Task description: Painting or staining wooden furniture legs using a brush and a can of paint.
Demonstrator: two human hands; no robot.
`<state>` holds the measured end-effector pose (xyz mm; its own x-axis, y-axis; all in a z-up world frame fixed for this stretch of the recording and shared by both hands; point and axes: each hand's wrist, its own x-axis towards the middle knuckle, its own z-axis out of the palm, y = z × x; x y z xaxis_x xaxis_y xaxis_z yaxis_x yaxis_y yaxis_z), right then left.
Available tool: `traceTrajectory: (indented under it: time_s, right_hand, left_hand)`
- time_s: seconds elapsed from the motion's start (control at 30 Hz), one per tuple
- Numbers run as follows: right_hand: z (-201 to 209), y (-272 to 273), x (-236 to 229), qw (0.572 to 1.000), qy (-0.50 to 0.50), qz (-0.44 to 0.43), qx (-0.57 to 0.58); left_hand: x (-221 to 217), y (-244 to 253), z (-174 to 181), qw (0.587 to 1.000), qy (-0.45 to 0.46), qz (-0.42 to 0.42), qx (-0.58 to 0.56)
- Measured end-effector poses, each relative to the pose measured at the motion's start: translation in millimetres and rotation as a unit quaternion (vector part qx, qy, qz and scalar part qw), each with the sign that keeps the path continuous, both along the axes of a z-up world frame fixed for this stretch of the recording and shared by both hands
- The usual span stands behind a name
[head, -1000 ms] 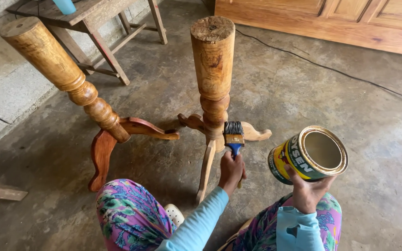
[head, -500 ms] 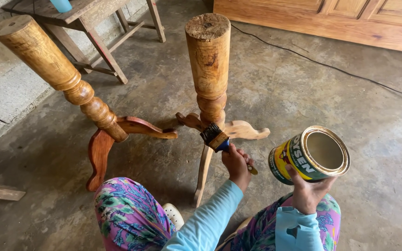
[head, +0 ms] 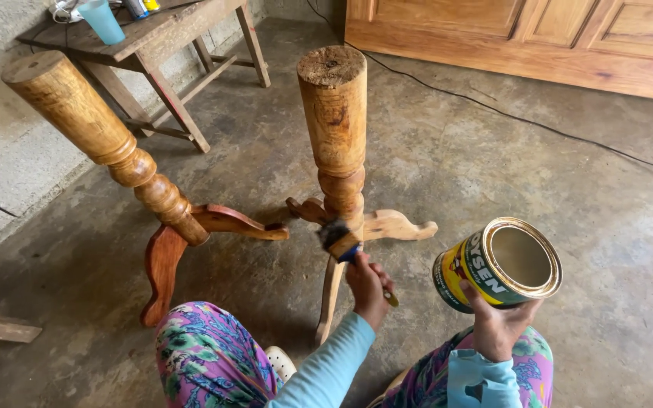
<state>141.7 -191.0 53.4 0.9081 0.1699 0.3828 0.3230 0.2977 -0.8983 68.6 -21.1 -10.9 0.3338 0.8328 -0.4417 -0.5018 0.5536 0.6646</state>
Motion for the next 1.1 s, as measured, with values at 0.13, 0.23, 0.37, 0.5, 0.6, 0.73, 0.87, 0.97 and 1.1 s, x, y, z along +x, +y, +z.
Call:
traceTrajectory:
  time_s: [0.13, 0.23, 0.37, 0.5, 0.6, 0.73, 0.87, 0.97, 1.1]
  right_hand:
    - [6, 5, -3, 0.999, -0.001, 0.024, 0.030]
    - [-5, 6, 0, 1.000, -0.027, 0.005, 0.006]
    - [-1, 8, -2, 1.000, -0.012, 0.018, 0.011]
    - [1, 6, -5, 0.999, -0.023, 0.023, 0.011]
    - [7, 10, -9, 0.999, -0.025, 0.026, 0.024]
    - [11, 11, -11, 0.998, -0.015, 0.037, 0.039]
    - [2, 11, -7, 0.999, -0.026, 0.033, 0.011]
    - [-1, 9, -8, 0.999, -0.036, 0.036, 0.003]
    - [4, 11, -7, 0.999, -0.038, 0.036, 0.006]
  left_hand:
    - [5, -12, 15, 0.990, -0.012, -0.142, 0.000]
    - [17, 7, -21, 0.988, -0.045, -0.150, 0.012]
    - [-1, 26, -37, 0.994, -0.009, -0.108, 0.000]
    - [-17, 19, -24, 0.995, -0.001, -0.088, -0.049]
    - [-18, 11, -3, 0.990, 0.039, -0.138, 0.009]
    - [-7, 19, -13, 0.984, 0.044, -0.153, 0.084]
    - [-17, 29, -31, 0.986, 0.060, -0.145, 0.052]
    - [-26, 26, -36, 0.989, 0.026, -0.141, -0.040]
    - [-22, 18, -16, 0.986, 0.061, -0.154, 0.010]
